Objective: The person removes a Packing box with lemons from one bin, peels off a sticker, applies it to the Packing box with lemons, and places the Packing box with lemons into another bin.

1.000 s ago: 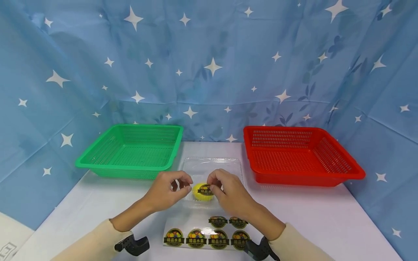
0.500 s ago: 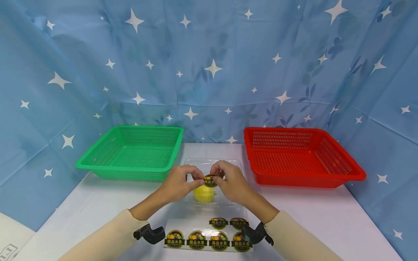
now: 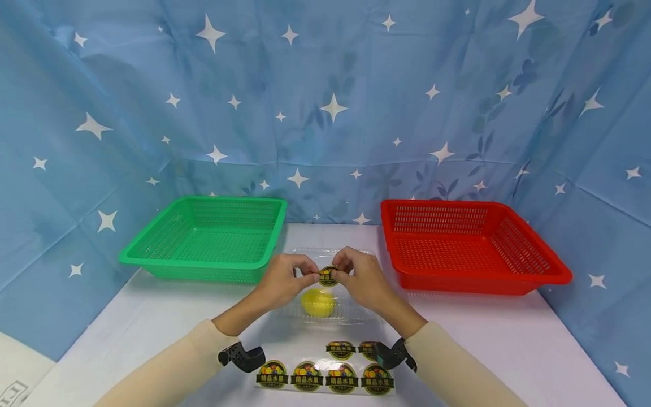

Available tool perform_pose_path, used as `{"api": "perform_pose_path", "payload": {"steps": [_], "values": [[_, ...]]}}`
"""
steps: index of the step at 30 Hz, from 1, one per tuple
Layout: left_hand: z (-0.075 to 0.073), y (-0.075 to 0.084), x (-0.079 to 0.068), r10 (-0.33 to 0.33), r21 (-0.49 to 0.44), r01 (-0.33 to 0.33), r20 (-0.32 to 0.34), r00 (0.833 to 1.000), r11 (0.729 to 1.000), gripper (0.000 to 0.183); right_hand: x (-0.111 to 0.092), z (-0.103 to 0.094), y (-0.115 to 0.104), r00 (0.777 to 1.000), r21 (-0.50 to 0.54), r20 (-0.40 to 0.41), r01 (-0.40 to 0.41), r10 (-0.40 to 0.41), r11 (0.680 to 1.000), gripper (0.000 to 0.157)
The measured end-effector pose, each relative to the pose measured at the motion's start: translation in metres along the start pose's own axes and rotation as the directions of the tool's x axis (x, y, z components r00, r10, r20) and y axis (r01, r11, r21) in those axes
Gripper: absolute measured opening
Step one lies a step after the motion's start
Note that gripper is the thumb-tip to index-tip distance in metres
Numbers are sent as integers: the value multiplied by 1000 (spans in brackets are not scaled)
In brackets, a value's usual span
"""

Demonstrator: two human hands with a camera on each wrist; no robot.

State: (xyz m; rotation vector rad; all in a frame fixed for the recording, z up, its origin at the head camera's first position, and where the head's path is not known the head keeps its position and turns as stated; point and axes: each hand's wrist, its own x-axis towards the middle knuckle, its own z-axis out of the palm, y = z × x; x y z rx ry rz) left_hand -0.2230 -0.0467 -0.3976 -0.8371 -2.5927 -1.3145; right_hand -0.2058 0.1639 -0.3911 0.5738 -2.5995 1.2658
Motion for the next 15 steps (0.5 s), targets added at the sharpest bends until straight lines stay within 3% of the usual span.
{"api": "perform_pose_path", "payload": {"steps": [9, 15], "values": [[2, 2, 5, -50, 1, 50, -5, 999, 999, 5, 3, 0, 2, 999, -5, -24, -41, 40, 999, 16], [4, 3, 7, -46, 15, 46, 3, 999, 999, 5, 4, 3, 4, 995, -54, -25, -93, 92, 994, 26]]}}
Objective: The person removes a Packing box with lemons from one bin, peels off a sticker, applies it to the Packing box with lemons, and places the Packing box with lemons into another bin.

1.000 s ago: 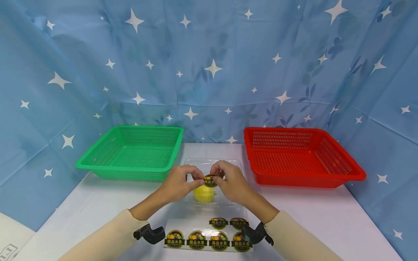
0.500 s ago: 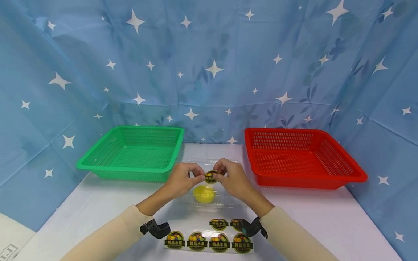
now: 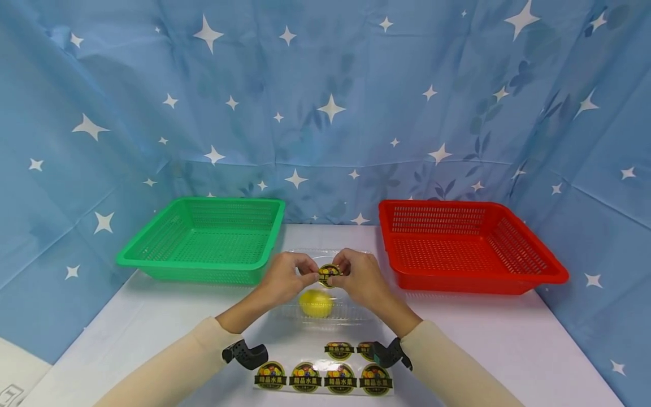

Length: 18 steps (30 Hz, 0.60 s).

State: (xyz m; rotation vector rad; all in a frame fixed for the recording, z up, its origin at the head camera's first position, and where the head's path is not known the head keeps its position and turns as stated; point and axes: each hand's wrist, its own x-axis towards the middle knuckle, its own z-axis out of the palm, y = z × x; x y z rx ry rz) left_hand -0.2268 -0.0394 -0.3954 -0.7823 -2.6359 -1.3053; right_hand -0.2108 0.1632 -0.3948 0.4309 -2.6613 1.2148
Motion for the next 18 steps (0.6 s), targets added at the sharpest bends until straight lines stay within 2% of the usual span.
{"api": "perform_pose_path", "payload": {"steps": [5, 13, 18], "values": [[1, 0, 0, 3, 30, -3, -1, 1000, 1000, 6, 1, 4, 0, 1000, -40, 6, -12, 12, 999, 32], [2, -2, 1, -34, 85, 32, 18, 999, 996, 6, 2, 8, -3, 1000, -78, -13, -4, 3, 997, 31], [4, -1, 2, -28, 104, 26, 20, 999, 994, 6, 3, 7, -2, 1000, -98, -21, -21, 19, 995, 29]]}}
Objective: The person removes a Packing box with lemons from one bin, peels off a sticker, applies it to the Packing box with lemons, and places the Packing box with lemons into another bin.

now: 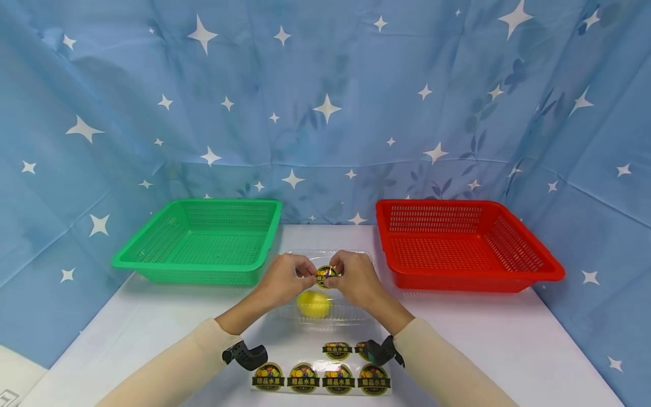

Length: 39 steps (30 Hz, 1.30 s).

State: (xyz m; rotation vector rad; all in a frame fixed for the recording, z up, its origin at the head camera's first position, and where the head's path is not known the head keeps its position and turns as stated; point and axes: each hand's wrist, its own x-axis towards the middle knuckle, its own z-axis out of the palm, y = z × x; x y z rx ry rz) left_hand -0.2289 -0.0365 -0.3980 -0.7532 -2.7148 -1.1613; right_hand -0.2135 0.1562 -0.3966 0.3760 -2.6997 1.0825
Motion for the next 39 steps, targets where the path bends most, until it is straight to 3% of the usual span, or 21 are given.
{"api": "perform_pose_path", "payload": {"steps": [6, 18, 32, 39], "values": [[0, 0, 0, -13, 25, 13, 8, 1000, 1000, 6, 3, 2, 0, 999, -1, 24, -40, 40, 999, 27], [1, 1, 5, -55, 118, 52, 21, 998, 992, 4, 8, 2, 1, 1000, -103, 11, -23, 24, 994, 25], [-2, 0, 6, -6, 138, -2, 58, 998, 990, 5, 19, 4, 0, 999, -191, -1, -51, 51, 980, 23], [-5, 0, 4, 19, 120, -26, 62, 998, 992, 4, 21, 5, 0, 1000, -204, -4, -27, 27, 979, 22]]}}
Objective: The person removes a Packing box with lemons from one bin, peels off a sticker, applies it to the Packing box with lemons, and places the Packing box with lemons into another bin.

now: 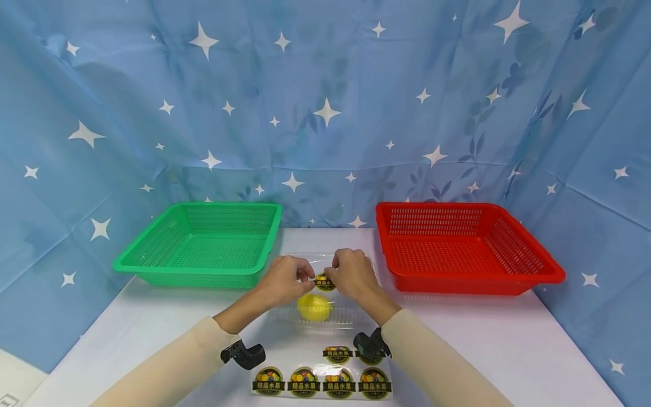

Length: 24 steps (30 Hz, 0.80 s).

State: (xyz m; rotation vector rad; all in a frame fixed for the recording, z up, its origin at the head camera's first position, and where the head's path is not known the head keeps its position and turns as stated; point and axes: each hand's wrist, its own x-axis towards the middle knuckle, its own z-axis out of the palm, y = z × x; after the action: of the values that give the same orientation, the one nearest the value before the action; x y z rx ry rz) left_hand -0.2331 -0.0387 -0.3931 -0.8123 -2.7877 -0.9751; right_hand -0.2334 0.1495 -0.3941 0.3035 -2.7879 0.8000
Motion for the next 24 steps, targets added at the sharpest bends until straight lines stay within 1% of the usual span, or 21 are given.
{"api": "perform_pose_path", "payload": {"steps": [6, 8, 10, 12, 14, 16, 18, 20, 22, 24], "values": [[-3, -1, -3, 37, -12, -37, 2, 999, 999, 5, -2, 0, -1, 1000, 3, -9, 6, -5, 1000, 18], [-4, -1, -5, 51, -19, -51, -2, 999, 999, 6, -4, -1, -1, 1000, 12, -17, 24, -24, 1000, 14], [-5, -2, -7, 67, -13, -67, -9, 998, 998, 6, -8, -2, -1, 997, 23, -31, 68, -68, 997, 10], [-6, -2, -10, 95, 7, -94, -23, 995, 996, 7, -13, -3, -1, 989, 26, -49, 140, -139, 990, 7], [-6, -3, -12, 158, 57, -155, -44, 986, 986, 10, -20, -7, 0, 972, 2, -64, 225, -224, 974, 6], [-7, -5, -15, 237, 130, -227, -65, 969, 965, 13, -27, -12, -1, 952, -33, -66, 297, -298, 954, 9], [-11, -6, -21, 319, 209, -299, -68, 945, 931, 16, -35, -18, -2, 933, -76, -57, 351, -356, 933, 14], [-15, -8, -27, 386, 288, -356, -54, 921, 889, 22, -42, -26, -2, 913, -121, -45, 398, -406, 909, 18], [-20, -10, -34, 424, 344, -393, -18, 905, 853, 30, -48, -34, 1, 891, -179, -28, 441, -452, 880, 21], [-24, -12, -41, 437, 382, -415, 30, 899, 826, 38, -54, -42, 6, 861, -249, -10, 490, -508, 835, 25]]}}
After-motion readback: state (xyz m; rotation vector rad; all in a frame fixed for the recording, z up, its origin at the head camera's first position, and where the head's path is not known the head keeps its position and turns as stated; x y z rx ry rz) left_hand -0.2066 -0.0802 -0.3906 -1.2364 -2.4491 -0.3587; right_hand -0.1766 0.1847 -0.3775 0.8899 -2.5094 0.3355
